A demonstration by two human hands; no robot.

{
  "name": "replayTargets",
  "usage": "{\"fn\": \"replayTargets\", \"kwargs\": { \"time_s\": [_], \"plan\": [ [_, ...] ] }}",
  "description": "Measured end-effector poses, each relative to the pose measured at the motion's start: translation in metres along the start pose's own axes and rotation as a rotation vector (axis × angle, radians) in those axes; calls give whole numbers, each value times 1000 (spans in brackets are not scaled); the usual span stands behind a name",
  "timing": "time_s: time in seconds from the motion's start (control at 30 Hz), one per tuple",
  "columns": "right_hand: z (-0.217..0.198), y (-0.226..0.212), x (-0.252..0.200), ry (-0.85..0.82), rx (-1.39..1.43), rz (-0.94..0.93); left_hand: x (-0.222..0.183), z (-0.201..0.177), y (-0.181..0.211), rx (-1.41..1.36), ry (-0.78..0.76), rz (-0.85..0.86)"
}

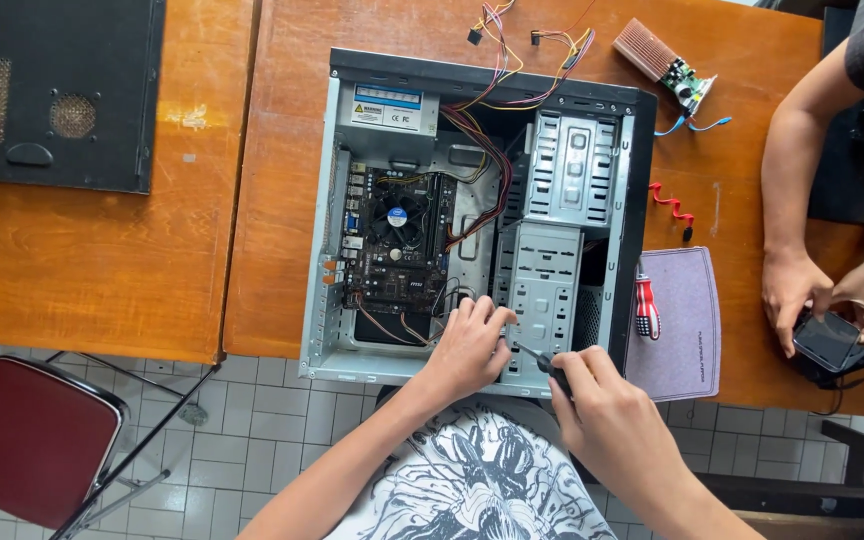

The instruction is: Connecting internal power cables and using a screwdriver to work on a desktop computer's hardware.

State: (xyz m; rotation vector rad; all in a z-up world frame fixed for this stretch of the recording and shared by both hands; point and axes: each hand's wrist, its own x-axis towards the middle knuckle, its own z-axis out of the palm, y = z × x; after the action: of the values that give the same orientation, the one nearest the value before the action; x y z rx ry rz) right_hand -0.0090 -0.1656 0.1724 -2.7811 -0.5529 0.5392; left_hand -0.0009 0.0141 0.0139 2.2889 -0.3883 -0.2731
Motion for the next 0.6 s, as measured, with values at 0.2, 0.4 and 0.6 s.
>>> {"fn": "replayTargets", "kwargs": {
  "time_s": [0.2, 0.4, 0.6],
  "plan": [
    [-66, 1, 6, -78, 278, 227, -6, -13, 0, -499, -12, -357],
    [-65, 30, -5, 388, 307, 163, -6, -44, -3, -913, -4, -571],
    [-19, 46, -6, 436, 586, 190, -6, -47, -10, -1215, -14, -427]
  ]
}}
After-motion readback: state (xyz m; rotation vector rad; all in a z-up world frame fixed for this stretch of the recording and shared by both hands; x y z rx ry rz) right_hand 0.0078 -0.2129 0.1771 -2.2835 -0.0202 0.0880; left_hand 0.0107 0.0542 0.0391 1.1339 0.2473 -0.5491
